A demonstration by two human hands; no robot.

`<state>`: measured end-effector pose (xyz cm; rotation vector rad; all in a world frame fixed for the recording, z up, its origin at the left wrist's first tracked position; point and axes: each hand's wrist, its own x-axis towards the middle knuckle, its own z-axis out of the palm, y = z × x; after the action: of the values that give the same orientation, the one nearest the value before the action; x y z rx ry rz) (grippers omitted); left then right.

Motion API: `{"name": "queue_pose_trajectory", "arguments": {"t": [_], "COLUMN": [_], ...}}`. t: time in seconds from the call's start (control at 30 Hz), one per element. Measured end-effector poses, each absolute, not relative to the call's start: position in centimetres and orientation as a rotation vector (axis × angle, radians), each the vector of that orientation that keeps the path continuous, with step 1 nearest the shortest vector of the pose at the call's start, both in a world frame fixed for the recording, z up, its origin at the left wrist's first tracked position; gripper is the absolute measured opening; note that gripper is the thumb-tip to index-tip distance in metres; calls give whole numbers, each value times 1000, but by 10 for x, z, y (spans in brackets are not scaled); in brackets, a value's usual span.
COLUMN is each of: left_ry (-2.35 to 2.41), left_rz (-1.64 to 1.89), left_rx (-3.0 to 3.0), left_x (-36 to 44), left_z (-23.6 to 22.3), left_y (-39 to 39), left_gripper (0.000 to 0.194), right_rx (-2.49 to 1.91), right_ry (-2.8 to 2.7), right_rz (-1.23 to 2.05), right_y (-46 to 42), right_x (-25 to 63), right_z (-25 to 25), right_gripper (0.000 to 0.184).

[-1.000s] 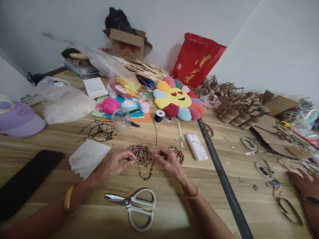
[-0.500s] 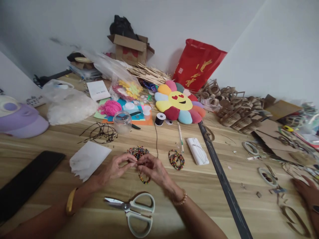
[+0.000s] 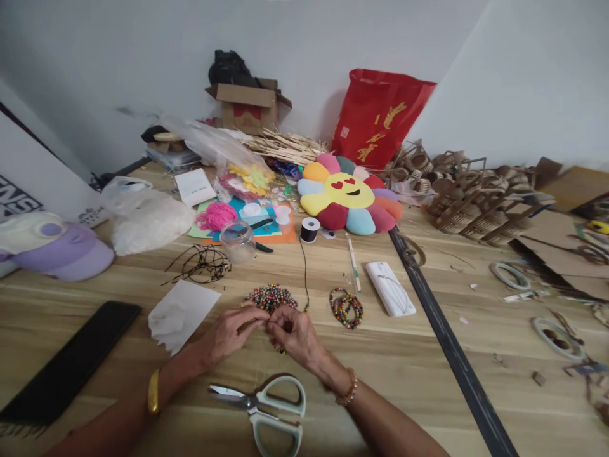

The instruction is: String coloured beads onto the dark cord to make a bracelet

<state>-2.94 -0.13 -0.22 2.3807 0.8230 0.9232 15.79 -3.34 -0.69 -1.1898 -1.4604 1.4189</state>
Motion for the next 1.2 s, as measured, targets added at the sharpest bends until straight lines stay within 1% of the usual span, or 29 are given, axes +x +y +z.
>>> {"name": "queue_pose_trajectory", "arguments": {"t": [0.13, 0.3, 0.43, 0.5, 0.6, 0.73, 0.9, 1.07, 1.2], "left_ry": [773, 783, 909, 969, 1061, 1190, 1285, 1305, 1262], "left_rz": [971, 1024, 1063, 1078, 990, 715, 457, 440, 464], "left_rx": [2488, 2544, 2508, 2491, 2474, 2434, 2404, 2407, 2435], "left_x": [-29, -32, -40, -44, -51, -60, -62, -60, -57], "left_z": [-2, 2, 8, 9, 10, 14, 21, 18, 14], "left_y": [-3, 0, 7, 12, 19, 23, 22, 21, 20], "left_gripper": [22, 22, 19, 17, 12, 10, 12, 12, 12], "right_rx": [-1188, -1139, -1070, -1032, -1019, -1039, -1013, -973, -966], "right_ry": [-1596, -1644, -1738, -1773, -1795, -1790, -1832, -1878, -1897], "right_rz": [1272, 1197, 921, 842, 845, 885, 891, 861, 869], "right_y": [-35, -36, -35, -34, -33, -35, -36, -34, -35], "right_x": [158, 158, 160, 161, 161, 160, 161, 162, 162], "right_z": [-7, -5, -4, -6, -10, -14, -12, -13, -13], "right_gripper": [25, 22, 21, 21, 18, 11, 17, 20, 16]}}
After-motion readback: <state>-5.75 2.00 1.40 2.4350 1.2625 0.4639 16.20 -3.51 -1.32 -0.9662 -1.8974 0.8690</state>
